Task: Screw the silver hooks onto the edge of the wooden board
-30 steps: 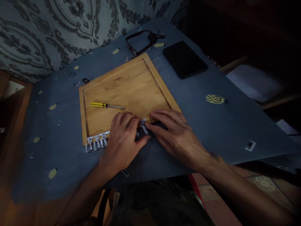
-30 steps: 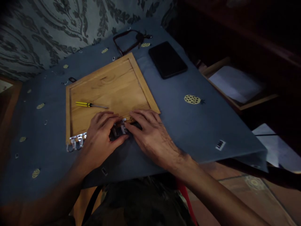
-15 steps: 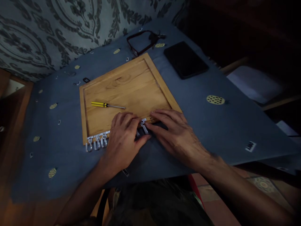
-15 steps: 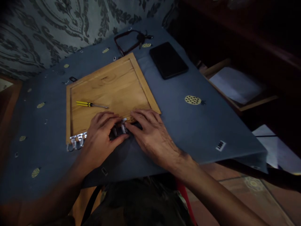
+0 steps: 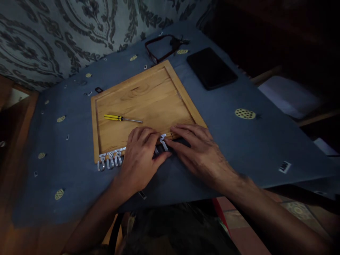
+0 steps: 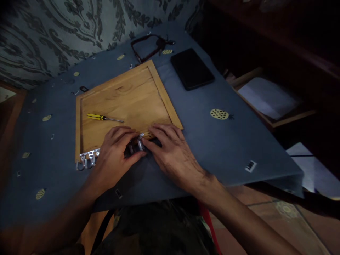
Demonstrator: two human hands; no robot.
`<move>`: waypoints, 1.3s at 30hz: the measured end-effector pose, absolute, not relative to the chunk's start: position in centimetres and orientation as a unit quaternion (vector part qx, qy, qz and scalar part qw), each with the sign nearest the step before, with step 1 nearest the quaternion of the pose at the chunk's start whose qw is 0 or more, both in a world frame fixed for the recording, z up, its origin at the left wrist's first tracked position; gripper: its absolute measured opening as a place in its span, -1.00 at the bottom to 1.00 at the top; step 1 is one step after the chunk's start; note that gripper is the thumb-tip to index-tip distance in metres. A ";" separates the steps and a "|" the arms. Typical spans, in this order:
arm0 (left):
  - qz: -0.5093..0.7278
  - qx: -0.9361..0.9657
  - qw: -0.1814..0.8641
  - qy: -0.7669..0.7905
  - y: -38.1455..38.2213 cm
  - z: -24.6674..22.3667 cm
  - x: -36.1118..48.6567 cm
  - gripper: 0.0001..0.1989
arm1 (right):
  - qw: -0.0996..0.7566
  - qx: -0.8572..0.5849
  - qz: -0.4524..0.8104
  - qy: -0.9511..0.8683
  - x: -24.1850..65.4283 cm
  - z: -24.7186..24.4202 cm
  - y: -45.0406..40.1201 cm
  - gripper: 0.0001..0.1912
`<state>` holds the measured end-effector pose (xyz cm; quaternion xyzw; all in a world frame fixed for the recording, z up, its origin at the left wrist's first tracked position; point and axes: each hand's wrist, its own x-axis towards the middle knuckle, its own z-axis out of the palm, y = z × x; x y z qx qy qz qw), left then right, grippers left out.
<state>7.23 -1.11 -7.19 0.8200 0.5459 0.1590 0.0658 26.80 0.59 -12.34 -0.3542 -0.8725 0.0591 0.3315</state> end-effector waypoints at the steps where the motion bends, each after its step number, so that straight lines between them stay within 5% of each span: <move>1: 0.160 0.820 0.066 0.545 -1.1 -7.2 7.2 -0.59 | 0.332 -0.354 0.058 -0.873 26.8 -12.3 0.6 -0.71; 39: 0.175 0.808 0.098 0.554 -0.9 -6.8 7.6 -0.66 | 0.331 -0.363 0.071 -0.868 26.8 -12.3 0.4 -0.74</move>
